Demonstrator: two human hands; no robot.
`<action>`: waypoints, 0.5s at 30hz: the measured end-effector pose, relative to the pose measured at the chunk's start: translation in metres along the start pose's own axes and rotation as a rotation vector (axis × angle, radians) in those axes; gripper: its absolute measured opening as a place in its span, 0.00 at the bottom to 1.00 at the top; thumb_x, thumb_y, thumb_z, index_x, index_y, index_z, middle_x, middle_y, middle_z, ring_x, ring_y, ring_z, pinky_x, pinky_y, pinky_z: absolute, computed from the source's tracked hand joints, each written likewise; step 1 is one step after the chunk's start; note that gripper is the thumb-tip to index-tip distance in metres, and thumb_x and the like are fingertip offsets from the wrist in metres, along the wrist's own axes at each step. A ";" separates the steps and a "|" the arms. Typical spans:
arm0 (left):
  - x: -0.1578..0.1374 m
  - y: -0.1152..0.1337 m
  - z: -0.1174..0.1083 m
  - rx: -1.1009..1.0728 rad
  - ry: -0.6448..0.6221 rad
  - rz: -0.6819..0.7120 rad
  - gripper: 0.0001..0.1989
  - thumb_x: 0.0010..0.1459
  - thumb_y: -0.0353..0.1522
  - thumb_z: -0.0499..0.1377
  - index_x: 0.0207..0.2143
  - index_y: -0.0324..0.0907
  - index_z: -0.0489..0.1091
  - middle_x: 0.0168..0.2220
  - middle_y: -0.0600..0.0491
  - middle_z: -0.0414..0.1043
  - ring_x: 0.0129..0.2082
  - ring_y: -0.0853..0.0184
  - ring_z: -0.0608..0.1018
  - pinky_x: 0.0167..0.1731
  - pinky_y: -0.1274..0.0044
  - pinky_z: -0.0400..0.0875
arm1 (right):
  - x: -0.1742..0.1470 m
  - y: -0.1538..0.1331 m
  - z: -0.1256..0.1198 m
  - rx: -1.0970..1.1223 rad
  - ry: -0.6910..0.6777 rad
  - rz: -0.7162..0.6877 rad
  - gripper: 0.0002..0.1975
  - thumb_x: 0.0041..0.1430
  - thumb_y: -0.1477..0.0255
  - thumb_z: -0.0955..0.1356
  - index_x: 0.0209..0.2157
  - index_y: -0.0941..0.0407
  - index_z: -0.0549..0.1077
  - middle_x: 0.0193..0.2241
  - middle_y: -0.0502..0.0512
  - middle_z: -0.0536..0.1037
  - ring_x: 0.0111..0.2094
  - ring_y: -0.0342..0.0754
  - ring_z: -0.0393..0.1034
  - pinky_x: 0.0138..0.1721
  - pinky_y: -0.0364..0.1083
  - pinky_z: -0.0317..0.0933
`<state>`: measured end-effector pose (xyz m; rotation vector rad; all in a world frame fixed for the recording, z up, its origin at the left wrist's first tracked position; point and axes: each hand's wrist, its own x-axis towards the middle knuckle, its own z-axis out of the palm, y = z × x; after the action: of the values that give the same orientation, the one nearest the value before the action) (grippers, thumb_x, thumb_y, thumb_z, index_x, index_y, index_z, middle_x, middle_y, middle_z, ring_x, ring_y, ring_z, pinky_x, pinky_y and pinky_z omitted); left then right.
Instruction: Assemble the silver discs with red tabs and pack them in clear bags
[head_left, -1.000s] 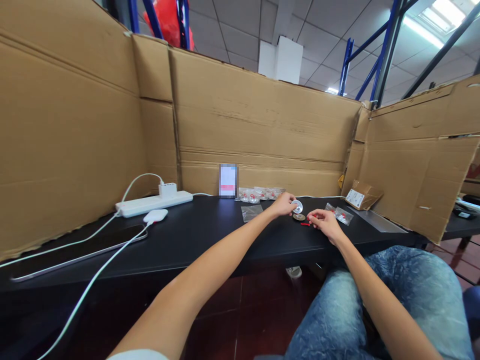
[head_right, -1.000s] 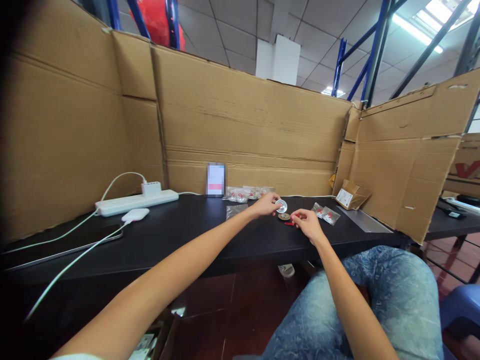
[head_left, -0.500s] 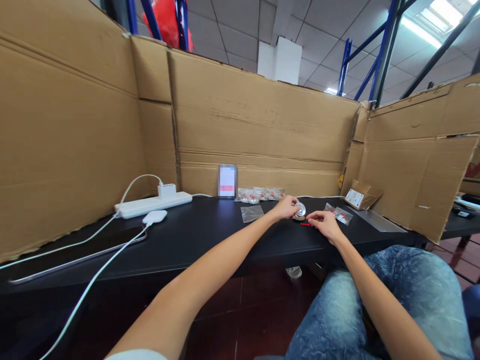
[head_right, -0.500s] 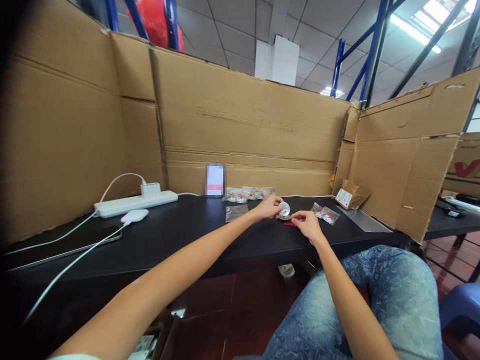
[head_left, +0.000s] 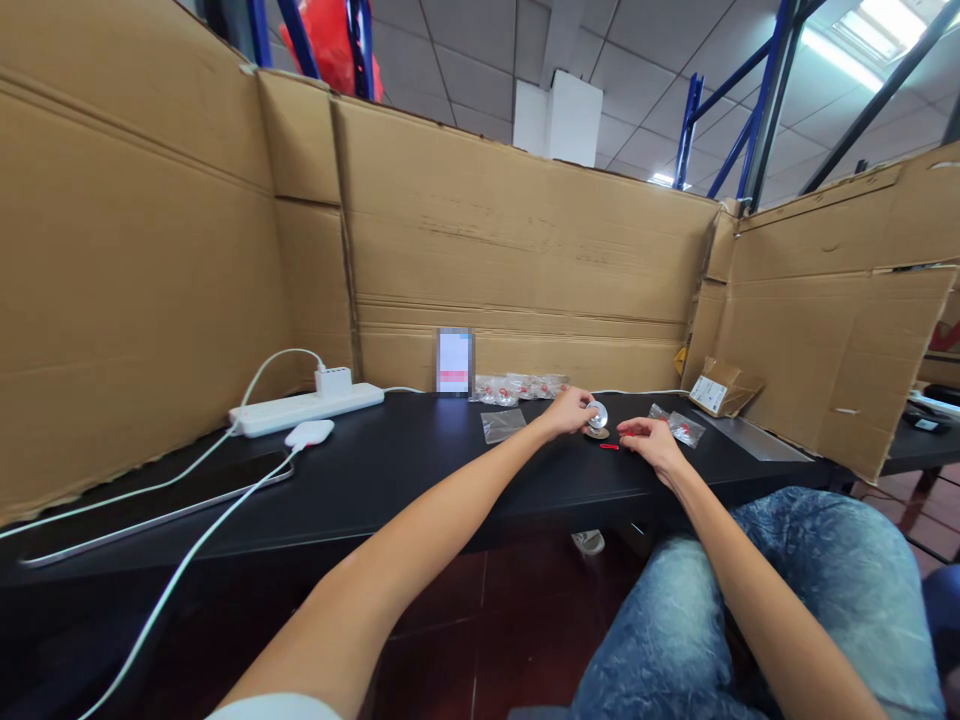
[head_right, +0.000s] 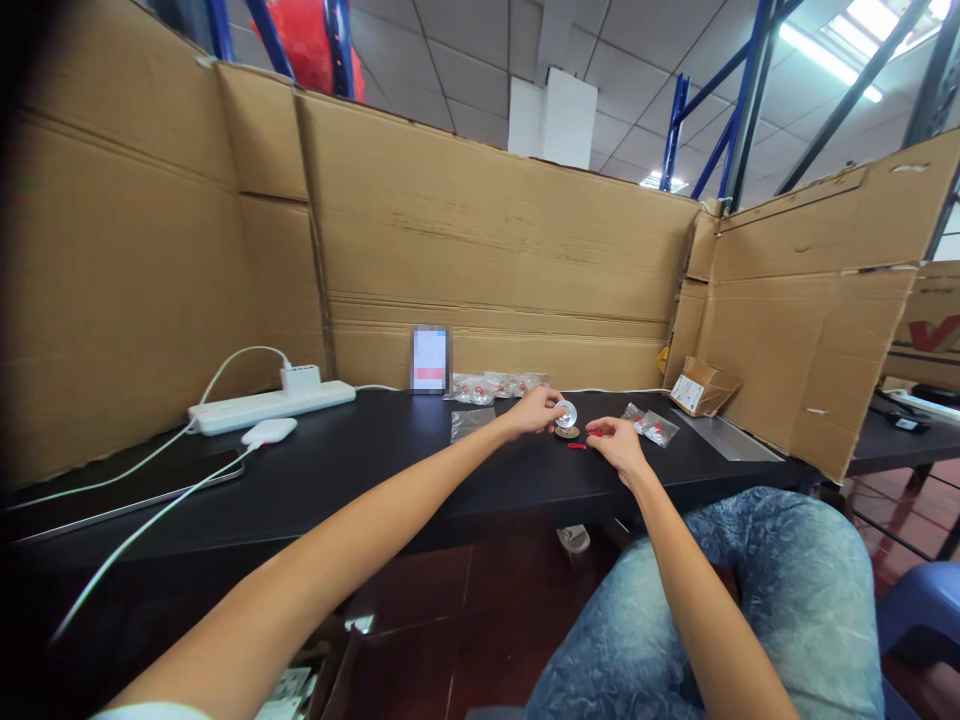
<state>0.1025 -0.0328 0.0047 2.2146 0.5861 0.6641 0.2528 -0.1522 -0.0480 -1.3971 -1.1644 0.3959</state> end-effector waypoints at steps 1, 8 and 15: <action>0.000 0.000 0.000 0.001 -0.002 0.003 0.06 0.57 0.27 0.54 0.34 0.34 0.70 0.20 0.55 0.70 0.15 0.75 0.70 0.14 0.85 0.58 | 0.000 0.000 0.000 0.003 0.000 -0.001 0.13 0.37 0.74 0.70 0.31 0.60 0.78 0.25 0.55 0.79 0.26 0.45 0.69 0.28 0.43 0.60; 0.004 -0.006 0.000 0.005 -0.018 0.040 0.06 0.57 0.27 0.54 0.34 0.34 0.70 0.18 0.56 0.68 0.14 0.75 0.68 0.13 0.85 0.57 | 0.001 0.001 0.000 0.068 -0.015 -0.028 0.10 0.37 0.74 0.72 0.27 0.60 0.77 0.23 0.55 0.78 0.24 0.43 0.68 0.25 0.42 0.60; 0.008 -0.009 0.002 0.005 -0.035 0.062 0.06 0.57 0.28 0.54 0.34 0.34 0.70 0.19 0.55 0.69 0.14 0.75 0.68 0.13 0.86 0.57 | 0.001 0.001 0.000 0.159 -0.052 -0.009 0.10 0.38 0.73 0.73 0.28 0.61 0.76 0.21 0.55 0.78 0.22 0.44 0.70 0.23 0.42 0.63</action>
<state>0.1077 -0.0236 -0.0014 2.2521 0.5031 0.6551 0.2539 -0.1513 -0.0490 -1.2500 -1.1553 0.5103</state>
